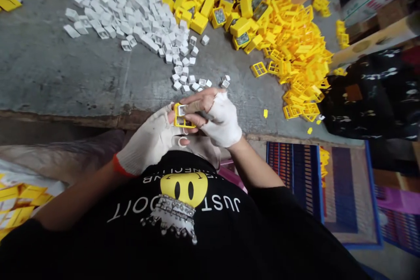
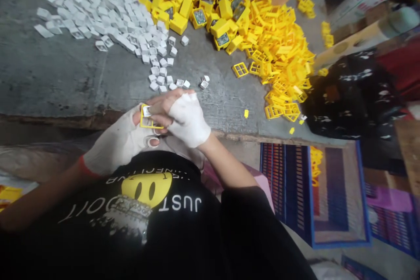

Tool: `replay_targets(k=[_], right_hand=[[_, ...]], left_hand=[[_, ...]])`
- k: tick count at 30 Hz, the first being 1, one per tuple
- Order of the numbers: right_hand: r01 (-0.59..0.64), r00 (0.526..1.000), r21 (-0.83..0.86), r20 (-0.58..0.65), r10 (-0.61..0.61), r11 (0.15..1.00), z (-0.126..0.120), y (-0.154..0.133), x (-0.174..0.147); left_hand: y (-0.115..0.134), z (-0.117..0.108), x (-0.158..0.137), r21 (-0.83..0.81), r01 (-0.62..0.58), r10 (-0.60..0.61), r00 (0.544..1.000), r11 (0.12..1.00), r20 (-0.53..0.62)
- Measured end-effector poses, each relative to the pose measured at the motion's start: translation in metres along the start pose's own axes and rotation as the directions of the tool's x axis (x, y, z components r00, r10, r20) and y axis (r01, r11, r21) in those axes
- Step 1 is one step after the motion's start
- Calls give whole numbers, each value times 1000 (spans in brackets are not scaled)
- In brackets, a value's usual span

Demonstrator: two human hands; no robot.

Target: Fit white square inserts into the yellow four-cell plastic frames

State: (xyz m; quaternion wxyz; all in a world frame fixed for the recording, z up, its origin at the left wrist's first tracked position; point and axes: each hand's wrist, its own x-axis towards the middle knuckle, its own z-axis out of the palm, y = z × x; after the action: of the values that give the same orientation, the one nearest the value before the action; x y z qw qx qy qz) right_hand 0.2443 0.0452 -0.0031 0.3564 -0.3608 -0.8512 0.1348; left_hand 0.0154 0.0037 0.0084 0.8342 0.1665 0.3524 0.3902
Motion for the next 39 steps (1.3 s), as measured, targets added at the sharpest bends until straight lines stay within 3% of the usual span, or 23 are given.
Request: replay_targets(k=[3,6,11,13,15,17,19,20,23,28,30,33,35,39], right_hand=[[-30,995,47,-93,35,998,7,-9,-10],[-80,992,58,-95,85,995,13,-16,-22],[-147,984,101,111,136,984,6,-3,-39],[-226,969,30,108,222,974,-10,16,-39],[-407,912,-149,-13,410,901,-27,41,-34],[-583,803,-339,-100,588,738,-40,67,-24],[-631,723,-475,-74,687,613,-45,88,-14],[-620,707,-516,-41,706,591,-44,94,-9],[-575,729,-540,4,685,615,-34,98,-5],[-489,848,-427,-29,529,761,-30,79,-17],[-469,869,-392,-45,493,791,-33,75,-20],[-483,859,-389,-38,510,784,-37,69,-17],[-471,849,-404,33,527,784,-34,62,-12],[-461,790,-482,161,592,745,-16,44,2]], left_hand=[[-3,-6,-1,43,-5,6,1000,999,-21],[-8,-11,1,55,16,-15,999,998,-29],[-11,-8,1,58,63,-59,996,996,-70],[-9,-3,-1,44,47,-43,994,998,-105],[-5,1,-1,52,31,-24,990,998,-138],[-3,3,1,71,5,8,983,997,-181],[-3,2,5,82,-31,48,977,996,-210],[-4,2,6,81,-49,66,975,995,-213],[-4,3,8,80,-76,91,974,994,-209],[-4,6,6,135,-54,78,981,989,-178],[-4,4,5,155,-61,87,983,986,-164],[-1,0,2,135,-84,108,978,987,-181],[3,-2,-3,112,-94,117,969,989,-218],[11,-2,-11,107,-83,113,943,991,-313]])
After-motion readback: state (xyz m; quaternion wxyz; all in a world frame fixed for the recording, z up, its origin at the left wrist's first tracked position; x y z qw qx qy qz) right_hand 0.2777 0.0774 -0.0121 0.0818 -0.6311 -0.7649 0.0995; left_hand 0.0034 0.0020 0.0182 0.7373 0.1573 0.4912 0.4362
